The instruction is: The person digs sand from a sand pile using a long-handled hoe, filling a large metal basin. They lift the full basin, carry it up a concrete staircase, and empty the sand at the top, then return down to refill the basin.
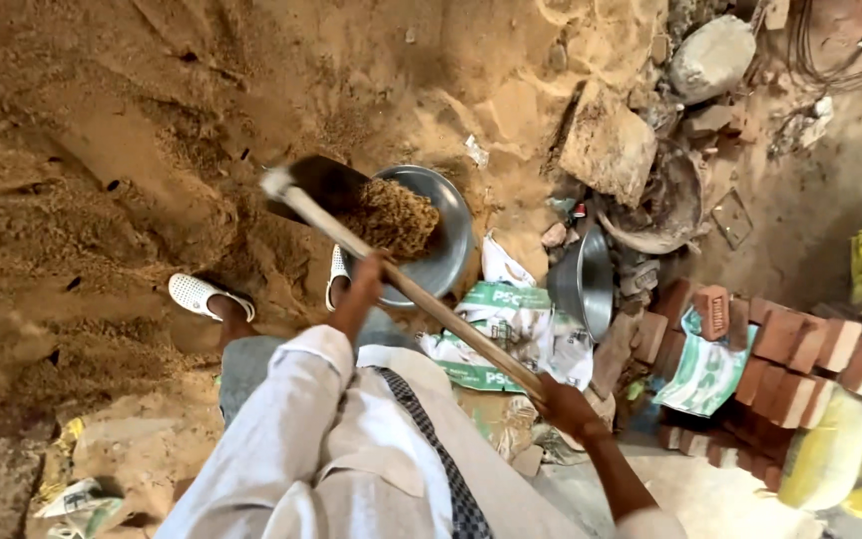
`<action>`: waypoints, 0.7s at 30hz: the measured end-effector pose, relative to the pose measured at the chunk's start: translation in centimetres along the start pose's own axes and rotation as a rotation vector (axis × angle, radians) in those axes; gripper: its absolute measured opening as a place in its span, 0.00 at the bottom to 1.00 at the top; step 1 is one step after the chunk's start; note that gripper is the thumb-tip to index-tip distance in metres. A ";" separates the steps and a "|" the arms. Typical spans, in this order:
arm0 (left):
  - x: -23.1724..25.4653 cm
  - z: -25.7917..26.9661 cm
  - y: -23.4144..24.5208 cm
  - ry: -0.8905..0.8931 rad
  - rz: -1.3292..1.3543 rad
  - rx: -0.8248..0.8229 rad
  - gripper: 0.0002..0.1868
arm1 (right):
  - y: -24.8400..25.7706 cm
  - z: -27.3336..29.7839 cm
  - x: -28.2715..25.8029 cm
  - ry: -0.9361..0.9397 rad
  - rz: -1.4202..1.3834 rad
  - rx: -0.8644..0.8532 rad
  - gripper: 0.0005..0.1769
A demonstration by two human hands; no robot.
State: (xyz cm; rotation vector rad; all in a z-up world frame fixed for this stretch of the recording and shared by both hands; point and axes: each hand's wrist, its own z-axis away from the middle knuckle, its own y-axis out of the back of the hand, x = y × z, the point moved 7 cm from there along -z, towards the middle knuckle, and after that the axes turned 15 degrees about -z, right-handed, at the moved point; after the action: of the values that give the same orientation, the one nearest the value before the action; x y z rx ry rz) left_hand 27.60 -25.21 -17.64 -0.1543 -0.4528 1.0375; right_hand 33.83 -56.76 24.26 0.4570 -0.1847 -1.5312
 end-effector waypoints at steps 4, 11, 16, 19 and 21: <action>10.8 1.6 8.9 -0.495 -0.047 0.059 0.17 | -1.2 -6.8 -7.3 0.563 0.075 0.037 0.33; 27.8 15.2 22.5 -0.459 0.258 0.438 0.17 | -7.2 -12.0 -32.8 0.859 0.061 -0.118 0.29; 28.2 26.9 26.0 -0.493 0.328 0.629 0.14 | -17.1 -11.8 -51.5 1.176 0.056 -0.330 0.25; 24.3 21.1 30.9 -0.661 0.183 0.648 0.17 | -25.3 -18.6 -55.3 0.807 0.168 -0.469 0.37; 19.7 15.3 33.0 -0.705 -0.012 0.730 0.17 | -31.3 -26.3 -54.8 1.021 0.380 -0.426 0.22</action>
State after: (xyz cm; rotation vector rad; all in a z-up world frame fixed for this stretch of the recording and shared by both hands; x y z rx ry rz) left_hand 3.10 7.10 -9.21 0.8884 -0.6706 1.1704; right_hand 12.95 2.43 -2.82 0.7487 0.7915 -0.7888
